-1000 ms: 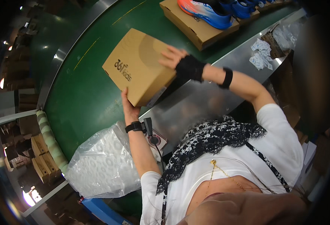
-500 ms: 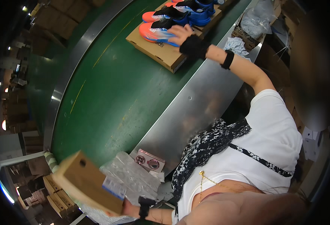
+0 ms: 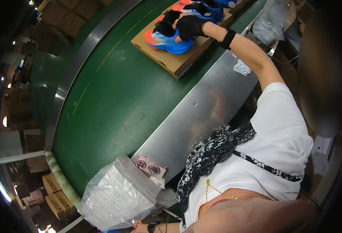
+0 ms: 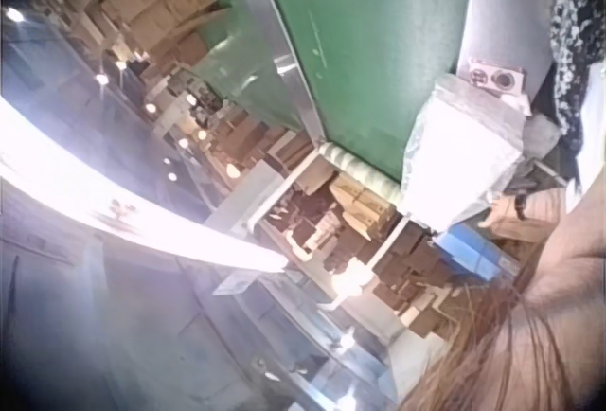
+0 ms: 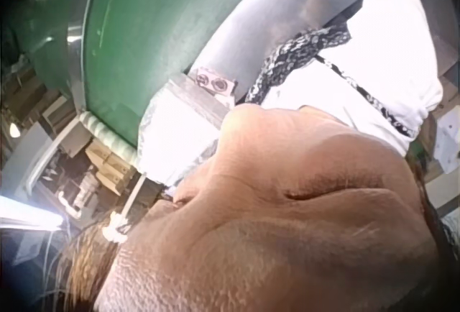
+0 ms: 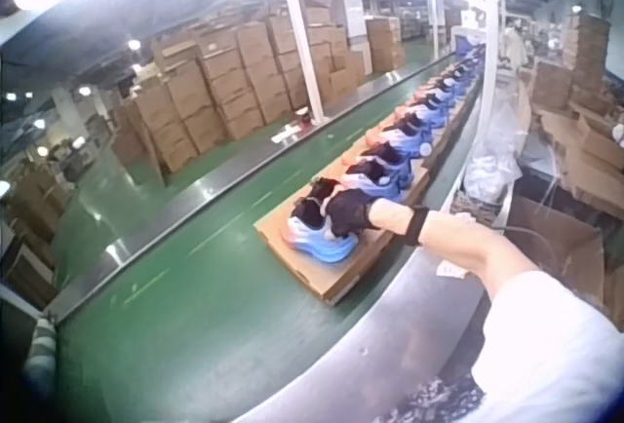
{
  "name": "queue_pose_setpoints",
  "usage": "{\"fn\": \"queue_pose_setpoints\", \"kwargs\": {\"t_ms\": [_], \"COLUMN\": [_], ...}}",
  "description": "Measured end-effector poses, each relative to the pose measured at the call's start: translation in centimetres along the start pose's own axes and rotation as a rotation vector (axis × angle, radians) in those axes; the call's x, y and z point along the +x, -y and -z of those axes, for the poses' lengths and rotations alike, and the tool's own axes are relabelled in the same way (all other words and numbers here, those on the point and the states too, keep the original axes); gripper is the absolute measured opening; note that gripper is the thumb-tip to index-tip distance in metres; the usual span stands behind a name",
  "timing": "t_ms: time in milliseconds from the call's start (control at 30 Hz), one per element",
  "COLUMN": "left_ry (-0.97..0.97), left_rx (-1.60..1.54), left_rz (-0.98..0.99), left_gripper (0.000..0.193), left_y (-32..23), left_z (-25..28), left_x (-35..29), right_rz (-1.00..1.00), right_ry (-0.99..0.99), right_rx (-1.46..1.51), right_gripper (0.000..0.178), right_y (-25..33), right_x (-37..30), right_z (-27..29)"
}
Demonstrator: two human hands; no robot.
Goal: Packaging athletic shoes into cardboard boxes with tissue paper and labels.
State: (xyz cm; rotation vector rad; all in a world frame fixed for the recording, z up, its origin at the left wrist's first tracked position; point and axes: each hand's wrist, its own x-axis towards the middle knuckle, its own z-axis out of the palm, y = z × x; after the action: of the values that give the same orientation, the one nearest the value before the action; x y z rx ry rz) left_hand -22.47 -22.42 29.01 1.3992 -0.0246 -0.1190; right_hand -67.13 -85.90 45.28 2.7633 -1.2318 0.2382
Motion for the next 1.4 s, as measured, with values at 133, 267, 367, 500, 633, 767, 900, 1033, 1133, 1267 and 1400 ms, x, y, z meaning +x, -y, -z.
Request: {"fn": "queue_pose_setpoints", "kwargs": {"t_ms": [133,267,367,500,633,767,900,1033,1133,1267,1400], "left_ry": [-0.156,0.372,0.826,1.240,1.223,1.205,1.263,1.266,1.415,1.465,1.520], "left_rx": [0.170,0.271,0.337,0.286,0.637,0.385,0.390,0.756,0.661,0.565,0.731], "left_rz": [-0.144,-0.175,-0.343,-0.261,-0.505,0.079,-0.066,-0.223,-0.472,-0.755,-0.203], "left_gripper": [0.048,0.037,0.024,0.029,0.024,0.021,0.027,0.029,0.031,0.037,0.045], "left_y": [-2.3,-6.4,-7.1,-7.9,-5.7,-3.3,-0.7,2.7,2.7,3.0,2.0], "left_z": [2.8,-22.2,-32.0,-40.0,-42.2,-41.7,-40.1,-38.6,-37.7,-37.7,-39.4], "left_x": [-0.4,-7.6,-11.0,-14.0,-14.6,-12.9,-13.3,-17.7,-22.0,-25.2,-22.4], "right_rz": [0.072,0.138,0.379,0.701,0.814,0.847,0.922,0.797,0.190,-0.072,-0.084], "right_ry": [-0.018,0.240,0.341,0.193,0.149,0.149,0.140,0.663,0.210,0.048,-0.200], "right_rx": [0.088,0.203,0.240,0.164,0.171,0.226,0.191,0.725,0.504,0.108,-0.129], "right_gripper": [0.053,0.051,0.057,0.043,0.039,0.037,0.041,0.030,0.025,0.021,0.023], "right_y": [6.0,10.8,15.2,18.2,20.1,20.8,20.5,16.5,15.1,15.1,14.2], "right_x": [-1.1,-2.9,-3.8,-5.6,-7.4,-8.3,-10.9,-7.9,-3.4,-1.6,-1.2], "right_z": [4.9,7.9,9.1,5.8,3.8,2.0,-1.9,-5.3,-8.4,-16.6,-19.6]}}
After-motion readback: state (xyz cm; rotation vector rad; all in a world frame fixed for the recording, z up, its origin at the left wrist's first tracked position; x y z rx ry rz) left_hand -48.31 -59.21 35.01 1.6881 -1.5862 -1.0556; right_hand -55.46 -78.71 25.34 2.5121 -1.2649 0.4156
